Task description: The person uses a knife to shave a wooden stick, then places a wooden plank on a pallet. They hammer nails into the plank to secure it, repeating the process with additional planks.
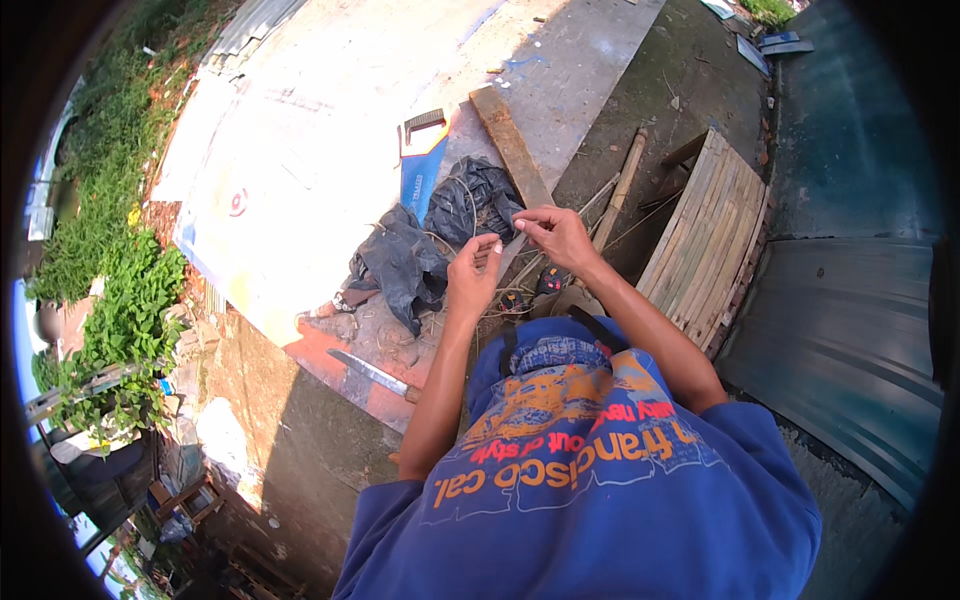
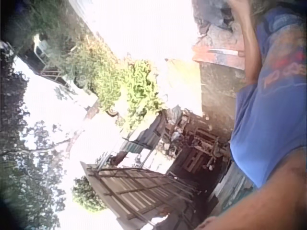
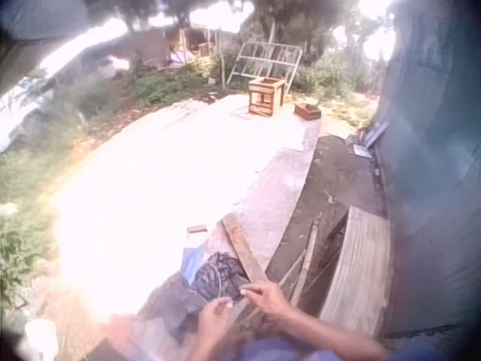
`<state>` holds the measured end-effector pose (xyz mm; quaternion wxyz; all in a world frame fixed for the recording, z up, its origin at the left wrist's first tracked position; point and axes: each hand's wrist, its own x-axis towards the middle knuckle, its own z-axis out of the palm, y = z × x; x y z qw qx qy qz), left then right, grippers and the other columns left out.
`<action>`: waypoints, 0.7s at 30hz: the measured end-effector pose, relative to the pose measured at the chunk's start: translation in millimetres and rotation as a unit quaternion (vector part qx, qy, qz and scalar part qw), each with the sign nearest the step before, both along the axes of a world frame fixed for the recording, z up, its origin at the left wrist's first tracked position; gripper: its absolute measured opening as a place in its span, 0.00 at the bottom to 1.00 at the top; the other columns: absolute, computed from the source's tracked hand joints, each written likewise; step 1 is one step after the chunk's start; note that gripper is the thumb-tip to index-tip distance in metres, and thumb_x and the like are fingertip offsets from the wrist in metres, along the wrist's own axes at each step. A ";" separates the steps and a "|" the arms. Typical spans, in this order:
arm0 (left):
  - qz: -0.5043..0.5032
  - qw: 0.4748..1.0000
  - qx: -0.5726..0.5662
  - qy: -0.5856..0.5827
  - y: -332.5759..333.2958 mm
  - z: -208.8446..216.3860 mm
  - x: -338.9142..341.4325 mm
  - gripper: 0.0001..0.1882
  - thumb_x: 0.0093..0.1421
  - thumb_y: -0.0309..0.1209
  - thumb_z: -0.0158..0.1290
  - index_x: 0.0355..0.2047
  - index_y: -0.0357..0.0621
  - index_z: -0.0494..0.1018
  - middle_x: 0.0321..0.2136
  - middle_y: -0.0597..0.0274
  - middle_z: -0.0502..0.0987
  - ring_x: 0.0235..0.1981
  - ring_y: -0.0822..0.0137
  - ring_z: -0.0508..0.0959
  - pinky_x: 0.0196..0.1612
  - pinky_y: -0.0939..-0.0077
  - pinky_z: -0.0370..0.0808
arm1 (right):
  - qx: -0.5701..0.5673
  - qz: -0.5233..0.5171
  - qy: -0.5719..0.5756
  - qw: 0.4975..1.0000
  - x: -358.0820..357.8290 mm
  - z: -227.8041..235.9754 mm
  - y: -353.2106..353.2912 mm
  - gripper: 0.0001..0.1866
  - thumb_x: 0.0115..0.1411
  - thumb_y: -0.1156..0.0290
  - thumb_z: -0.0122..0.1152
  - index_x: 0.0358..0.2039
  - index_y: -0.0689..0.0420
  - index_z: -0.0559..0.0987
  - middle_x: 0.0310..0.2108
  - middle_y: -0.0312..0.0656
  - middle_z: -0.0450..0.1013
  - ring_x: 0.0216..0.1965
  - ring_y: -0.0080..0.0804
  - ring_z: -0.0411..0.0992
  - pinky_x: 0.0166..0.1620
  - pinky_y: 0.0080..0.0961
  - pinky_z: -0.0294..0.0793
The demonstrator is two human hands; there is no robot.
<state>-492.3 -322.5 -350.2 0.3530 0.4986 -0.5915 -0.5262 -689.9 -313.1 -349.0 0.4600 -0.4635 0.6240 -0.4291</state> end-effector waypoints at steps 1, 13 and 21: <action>-0.033 0.999 0.011 0.011 -1.9 1.7 -9.7 0.12 0.68 0.29 0.56 0.47 0.33 0.78 0.38 0.53 0.84 0.40 0.68 0.83 0.46 0.72 0.79 | -0.041 -0.007 0.023 0.999 -1.4 7.3 15.9 0.11 0.65 0.68 0.67 0.43 0.60 0.86 0.31 0.38 0.79 0.25 0.19 0.73 0.28 0.22 0.72; -0.328 0.914 0.208 0.116 17.3 10.5 -105.8 0.18 0.63 0.19 0.60 0.54 0.31 0.75 0.42 0.59 0.82 0.43 0.73 0.81 0.48 0.81 0.78 | -0.044 -0.244 0.053 0.967 -37.5 18.4 141.5 0.10 0.67 0.71 0.64 0.45 0.62 0.85 0.34 0.39 0.78 0.29 0.19 0.73 0.32 0.21 0.73; -0.373 0.908 0.186 0.040 -2.0 -1.8 -176.8 0.17 0.63 0.21 0.61 0.53 0.35 0.76 0.37 0.66 0.80 0.39 0.77 0.78 0.46 0.82 0.76 | 0.030 -0.340 0.018 0.940 -102.7 11.5 173.7 0.17 0.68 0.63 0.62 0.50 0.62 0.82 0.35 0.43 0.80 0.31 0.24 0.76 0.35 0.25 0.75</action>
